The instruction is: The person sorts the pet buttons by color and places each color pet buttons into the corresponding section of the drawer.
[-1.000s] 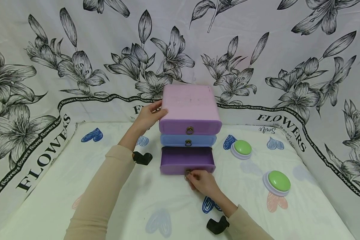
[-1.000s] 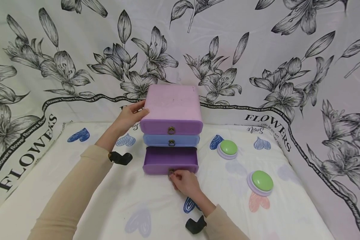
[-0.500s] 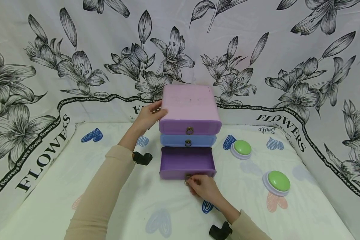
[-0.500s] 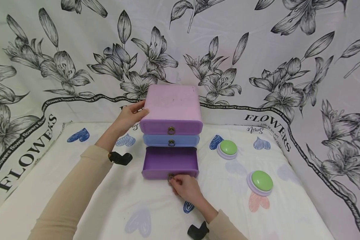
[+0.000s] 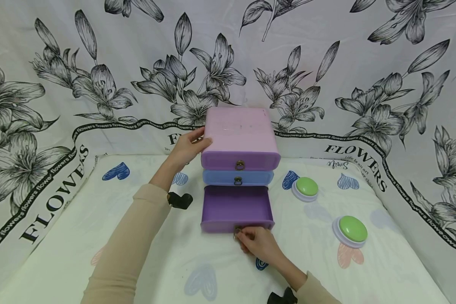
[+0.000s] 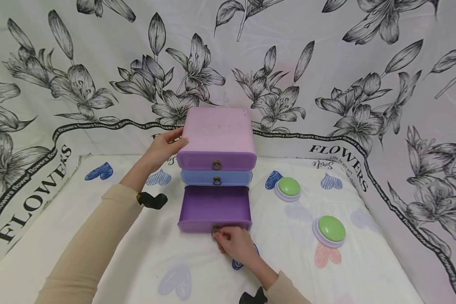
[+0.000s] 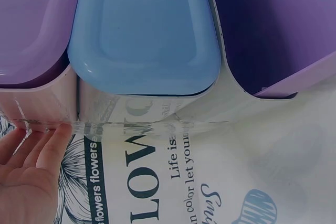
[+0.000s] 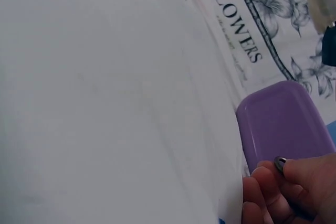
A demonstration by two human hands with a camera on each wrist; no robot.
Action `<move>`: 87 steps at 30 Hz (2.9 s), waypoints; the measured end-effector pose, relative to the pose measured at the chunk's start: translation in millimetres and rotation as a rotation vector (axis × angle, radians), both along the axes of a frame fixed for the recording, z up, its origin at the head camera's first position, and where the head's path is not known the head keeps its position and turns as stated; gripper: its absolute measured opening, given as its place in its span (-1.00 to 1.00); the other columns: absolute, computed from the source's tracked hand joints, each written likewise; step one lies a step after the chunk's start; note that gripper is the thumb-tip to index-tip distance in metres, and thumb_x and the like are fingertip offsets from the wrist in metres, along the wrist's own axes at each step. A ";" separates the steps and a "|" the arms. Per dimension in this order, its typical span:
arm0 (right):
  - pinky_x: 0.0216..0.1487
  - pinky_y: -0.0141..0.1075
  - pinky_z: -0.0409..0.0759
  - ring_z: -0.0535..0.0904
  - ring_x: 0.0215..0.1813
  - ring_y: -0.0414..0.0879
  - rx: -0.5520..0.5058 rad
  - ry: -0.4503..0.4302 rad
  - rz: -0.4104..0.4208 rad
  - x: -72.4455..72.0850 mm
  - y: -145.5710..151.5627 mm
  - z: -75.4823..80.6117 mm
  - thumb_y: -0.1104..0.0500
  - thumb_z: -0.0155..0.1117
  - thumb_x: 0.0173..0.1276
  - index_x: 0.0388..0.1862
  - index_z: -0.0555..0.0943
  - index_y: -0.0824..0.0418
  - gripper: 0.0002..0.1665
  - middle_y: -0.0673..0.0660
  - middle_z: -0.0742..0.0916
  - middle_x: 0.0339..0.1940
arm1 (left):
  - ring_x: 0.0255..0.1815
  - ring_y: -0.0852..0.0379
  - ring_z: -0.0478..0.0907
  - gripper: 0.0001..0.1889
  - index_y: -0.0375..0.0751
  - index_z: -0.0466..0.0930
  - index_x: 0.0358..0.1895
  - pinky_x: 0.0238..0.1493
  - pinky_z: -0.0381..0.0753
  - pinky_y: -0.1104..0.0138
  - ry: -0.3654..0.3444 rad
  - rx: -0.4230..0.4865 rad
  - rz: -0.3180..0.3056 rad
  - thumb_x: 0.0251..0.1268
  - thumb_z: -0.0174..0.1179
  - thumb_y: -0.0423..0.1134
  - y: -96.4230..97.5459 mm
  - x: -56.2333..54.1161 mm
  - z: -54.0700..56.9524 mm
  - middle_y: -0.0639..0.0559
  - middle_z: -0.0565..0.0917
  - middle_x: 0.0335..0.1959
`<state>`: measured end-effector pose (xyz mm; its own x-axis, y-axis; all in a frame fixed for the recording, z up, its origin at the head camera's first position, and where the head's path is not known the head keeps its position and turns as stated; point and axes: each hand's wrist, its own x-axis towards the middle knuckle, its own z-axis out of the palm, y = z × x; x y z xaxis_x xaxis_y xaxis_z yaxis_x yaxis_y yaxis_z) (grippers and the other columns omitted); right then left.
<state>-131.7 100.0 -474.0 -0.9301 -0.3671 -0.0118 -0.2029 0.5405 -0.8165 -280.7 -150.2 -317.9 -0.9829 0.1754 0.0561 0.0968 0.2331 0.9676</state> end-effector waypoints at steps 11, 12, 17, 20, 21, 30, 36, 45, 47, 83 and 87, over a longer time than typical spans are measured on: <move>-0.72 -0.46 0.40 0.48 -0.70 -0.30 -0.005 -0.017 0.015 10.2 0.6 0.7 -0.01 0.13 0.36 -0.57 0.63 0.11 -0.65 -0.08 0.61 -0.73 | 0.37 0.00 0.21 -0.32 -0.13 0.10 0.42 0.26 0.35 0.14 -0.026 -0.013 -0.012 0.27 0.14 -0.11 3.4 13.3 15.4 -0.04 0.19 0.41; -0.73 -0.46 0.39 0.47 -0.70 -0.31 -0.007 -0.018 0.015 11.0 0.7 1.0 -0.01 0.13 0.35 -0.56 0.63 0.11 -0.65 -0.09 0.62 -0.73 | 0.37 0.00 0.21 -0.32 -0.12 0.10 0.42 0.26 0.35 0.15 -0.027 -0.005 -0.011 0.26 0.15 -0.11 2.8 11.7 13.9 -0.03 0.20 0.41; -0.74 -0.46 0.37 0.45 -0.72 -0.32 0.000 -0.022 0.008 15.3 0.8 1.1 -0.03 0.14 0.35 -0.55 0.64 0.09 -0.66 -0.09 0.62 -0.73 | 0.37 0.04 0.21 -0.30 -0.04 0.13 0.41 0.26 0.36 0.16 -0.017 0.001 -0.004 0.22 0.18 -0.04 -0.2 0.6 1.6 0.02 0.21 0.40; -0.75 -0.47 0.37 0.46 -0.72 -0.32 0.006 -0.034 0.000 17.8 0.7 0.4 -0.04 0.14 0.34 -0.57 0.64 0.07 -0.66 -0.09 0.62 -0.73 | 0.36 0.06 0.23 -0.30 0.00 0.15 0.40 0.24 0.38 0.18 -0.002 -0.009 0.003 0.21 0.19 0.01 -0.9 -3.2 -3.6 0.05 0.23 0.40; -0.75 -0.47 0.37 0.46 -0.72 -0.32 0.002 -0.038 -0.002 18.5 0.8 0.4 -0.05 0.15 0.33 -0.57 0.64 0.07 -0.66 -0.09 0.62 -0.73 | 0.36 0.06 0.23 -0.30 0.00 0.15 0.40 0.24 0.38 0.18 0.003 -0.010 0.003 0.21 0.19 0.01 -0.9 -3.8 -4.5 0.05 0.23 0.39; -0.75 -0.50 0.33 0.44 -0.73 -0.35 0.010 0.007 -0.008 24.7 1.6 0.7 -0.07 0.16 0.31 -0.54 0.67 0.02 -0.69 -0.14 0.62 -0.75 | 0.35 0.06 0.25 -0.29 0.00 0.14 0.41 0.23 0.39 0.17 0.004 -0.008 0.001 0.21 0.19 0.01 -0.7 -2.7 -3.7 0.04 0.22 0.40; -0.77 -0.51 0.31 0.43 -0.74 -0.36 -0.007 0.004 0.005 28.6 2.4 -1.4 -0.06 0.15 0.32 -0.44 0.70 0.02 -0.71 -0.14 0.62 -0.75 | 0.36 0.06 0.24 -0.29 0.00 0.13 0.41 0.24 0.38 0.16 0.008 -0.015 0.003 0.21 0.18 0.02 -0.8 -2.8 -3.9 0.05 0.22 0.40; -0.75 -0.50 0.32 0.46 -0.72 -0.37 0.007 0.006 -0.001 32.4 2.5 -2.6 -0.06 0.17 0.31 -0.45 0.71 0.01 -0.73 -0.16 0.62 -0.75 | 0.38 0.05 0.20 -0.30 -0.04 0.12 0.41 0.25 0.37 0.17 -0.016 -0.003 0.000 0.23 0.17 -0.02 -0.8 -1.0 -0.7 0.03 0.19 0.41; -0.75 -0.50 0.34 0.46 -0.71 -0.37 0.005 0.002 -0.002 33.0 2.5 -2.4 -0.06 0.17 0.30 -0.45 0.70 0.01 -0.73 -0.15 0.62 -0.75 | 0.38 0.03 0.19 -0.30 -0.07 0.11 0.42 0.26 0.36 0.16 -0.023 -0.003 -0.005 0.24 0.17 -0.05 0.3 2.8 4.2 0.00 0.18 0.42; -0.50 -0.45 0.57 0.59 -0.52 -0.32 -0.072 0.047 0.145 42.0 34.0 20.5 0.08 0.20 0.31 -0.26 0.68 0.11 -0.83 -0.06 0.71 -0.54 | 0.38 0.00 0.20 -0.31 -0.11 0.09 0.42 0.26 0.35 0.15 -0.028 -0.013 -0.010 0.27 0.14 -0.10 1.6 7.9 10.6 -0.02 0.18 0.42; -0.55 -0.44 0.56 0.61 -0.54 -0.21 -0.109 0.148 0.118 44.3 38.9 32.7 0.25 0.23 0.27 -0.26 0.67 0.15 -0.89 0.00 0.72 -0.51 | 0.38 -0.01 0.20 -0.32 -0.15 0.07 0.43 0.26 0.36 0.15 -0.026 -0.024 -0.015 0.29 0.12 -0.13 4.1 15.1 17.9 -0.05 0.17 0.42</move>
<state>-87.4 139.0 -441.3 -0.8692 -0.4652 0.1678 -0.3818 0.4157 -0.8255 -265.6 -146.1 -300.0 -0.9813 0.1909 0.0257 0.0749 0.2552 0.9640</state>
